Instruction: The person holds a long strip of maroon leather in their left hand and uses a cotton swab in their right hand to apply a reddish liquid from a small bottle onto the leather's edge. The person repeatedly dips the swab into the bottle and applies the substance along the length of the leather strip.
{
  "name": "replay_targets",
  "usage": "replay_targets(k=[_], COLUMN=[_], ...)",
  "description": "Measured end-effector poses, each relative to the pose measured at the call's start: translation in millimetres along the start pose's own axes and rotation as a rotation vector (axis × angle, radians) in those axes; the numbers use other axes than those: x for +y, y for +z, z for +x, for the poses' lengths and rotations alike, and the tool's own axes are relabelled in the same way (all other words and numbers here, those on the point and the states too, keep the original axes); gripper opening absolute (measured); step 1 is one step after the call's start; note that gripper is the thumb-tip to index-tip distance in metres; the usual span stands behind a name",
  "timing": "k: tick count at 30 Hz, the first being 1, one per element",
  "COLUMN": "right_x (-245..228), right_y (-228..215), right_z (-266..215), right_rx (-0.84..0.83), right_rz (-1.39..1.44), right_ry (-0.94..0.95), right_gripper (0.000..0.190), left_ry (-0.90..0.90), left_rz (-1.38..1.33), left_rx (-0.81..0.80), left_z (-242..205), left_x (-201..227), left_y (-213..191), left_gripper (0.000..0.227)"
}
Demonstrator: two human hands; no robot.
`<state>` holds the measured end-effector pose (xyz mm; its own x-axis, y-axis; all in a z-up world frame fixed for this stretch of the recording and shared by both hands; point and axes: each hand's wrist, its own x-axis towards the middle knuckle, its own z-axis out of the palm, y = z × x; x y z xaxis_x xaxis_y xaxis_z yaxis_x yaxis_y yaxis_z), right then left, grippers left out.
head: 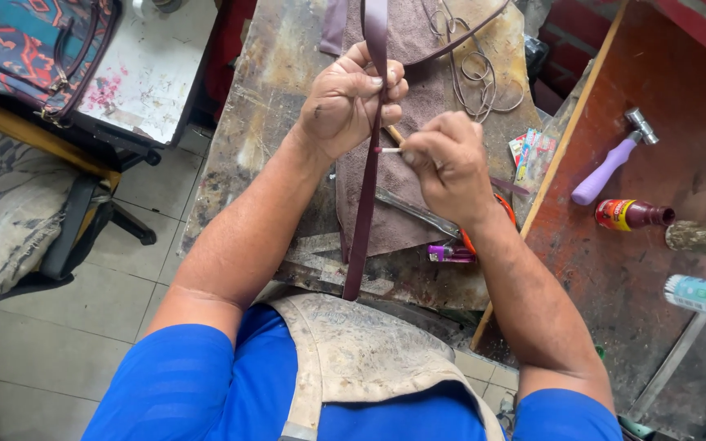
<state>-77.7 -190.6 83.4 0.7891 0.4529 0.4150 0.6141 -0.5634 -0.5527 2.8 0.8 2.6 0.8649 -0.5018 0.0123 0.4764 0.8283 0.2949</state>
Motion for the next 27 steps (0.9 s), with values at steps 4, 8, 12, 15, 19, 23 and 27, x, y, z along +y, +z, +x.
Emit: replay_targets(k=[4,8,12,15,19,23,27], right_x=[-31,-48,-52,-55,-55,-59,-60], right_y=[-9,-33,-51,-50,-51,-52,-49], right_z=[-26,-57,-85,-102,-117,-122,-105], right_rx=[-0.282,-0.580,-0.352,-0.323,-0.268,-0.240,-0.239], right_rz=[0.024,0.307,0.632,0.632,0.618,0.639,0.700], right_ry=[-0.119,0.018,0.253,0.299,0.290,0.310,0.168], right_gripper=[0.032,0.008,0.007,0.010,0.009,0.007,0.008], left_ry=[0.022,0.096,-0.053,-0.158,-0.195,-0.233,-0.097], left_rz=[-0.017,0.404,1.092,1.231,1.305,1.408,1.216], left_rx=[0.006,0.274,0.482,0.318,0.211,0.209,0.209], left_z=[0,2,-18,-34,-52,-74,-89], left_x=[3,4,17,20,27,26,9], left_y=[3,13,53,74,87,91,56], left_gripper=[0.046,0.039,0.036,0.042,0.050,0.043,0.034])
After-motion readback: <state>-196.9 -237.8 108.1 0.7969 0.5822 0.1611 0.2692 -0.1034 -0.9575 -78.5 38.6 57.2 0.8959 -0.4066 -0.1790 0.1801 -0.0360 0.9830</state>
